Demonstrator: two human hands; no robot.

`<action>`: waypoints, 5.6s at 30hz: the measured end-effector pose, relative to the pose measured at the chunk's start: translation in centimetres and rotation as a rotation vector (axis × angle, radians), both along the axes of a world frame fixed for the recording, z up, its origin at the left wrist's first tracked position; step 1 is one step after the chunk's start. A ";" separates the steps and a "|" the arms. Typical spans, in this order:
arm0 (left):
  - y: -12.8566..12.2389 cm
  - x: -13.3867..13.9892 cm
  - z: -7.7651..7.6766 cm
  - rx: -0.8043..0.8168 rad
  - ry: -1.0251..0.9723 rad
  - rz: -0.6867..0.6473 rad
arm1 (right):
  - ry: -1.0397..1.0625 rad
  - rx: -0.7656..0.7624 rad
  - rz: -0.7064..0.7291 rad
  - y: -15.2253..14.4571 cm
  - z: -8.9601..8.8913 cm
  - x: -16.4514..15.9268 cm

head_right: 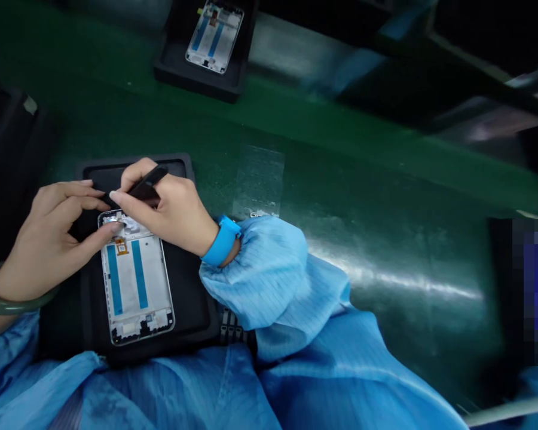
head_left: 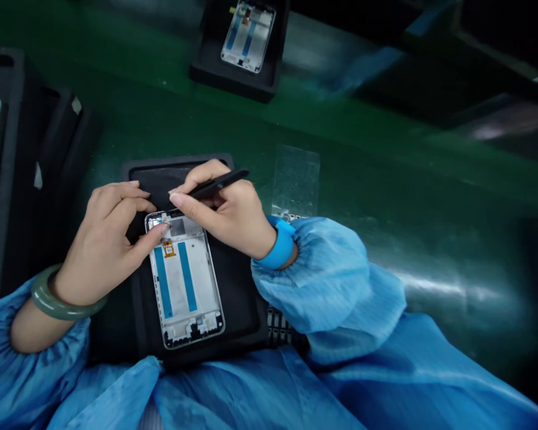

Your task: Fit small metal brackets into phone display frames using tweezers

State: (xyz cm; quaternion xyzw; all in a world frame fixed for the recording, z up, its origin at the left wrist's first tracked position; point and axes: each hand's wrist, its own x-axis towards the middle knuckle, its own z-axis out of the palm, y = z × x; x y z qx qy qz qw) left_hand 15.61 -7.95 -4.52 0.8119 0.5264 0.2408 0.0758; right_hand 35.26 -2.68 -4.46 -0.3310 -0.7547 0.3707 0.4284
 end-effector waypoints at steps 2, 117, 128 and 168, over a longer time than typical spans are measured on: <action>0.0 0.0 0.0 0.006 -0.005 0.002 | -0.010 0.043 0.035 -0.2 0.0 -0.1; 3.6 14.8 0.6 -0.040 0.400 -0.734 | 0.292 -0.543 -0.667 -4.4 -2.2 15.3; 3.6 14.6 0.4 -0.052 0.358 -0.729 | 0.296 -0.514 -0.646 -4.5 -2.6 15.2; 3.1 14.6 0.3 -0.007 0.306 -0.694 | 0.325 -0.598 -0.640 -3.9 -2.0 14.8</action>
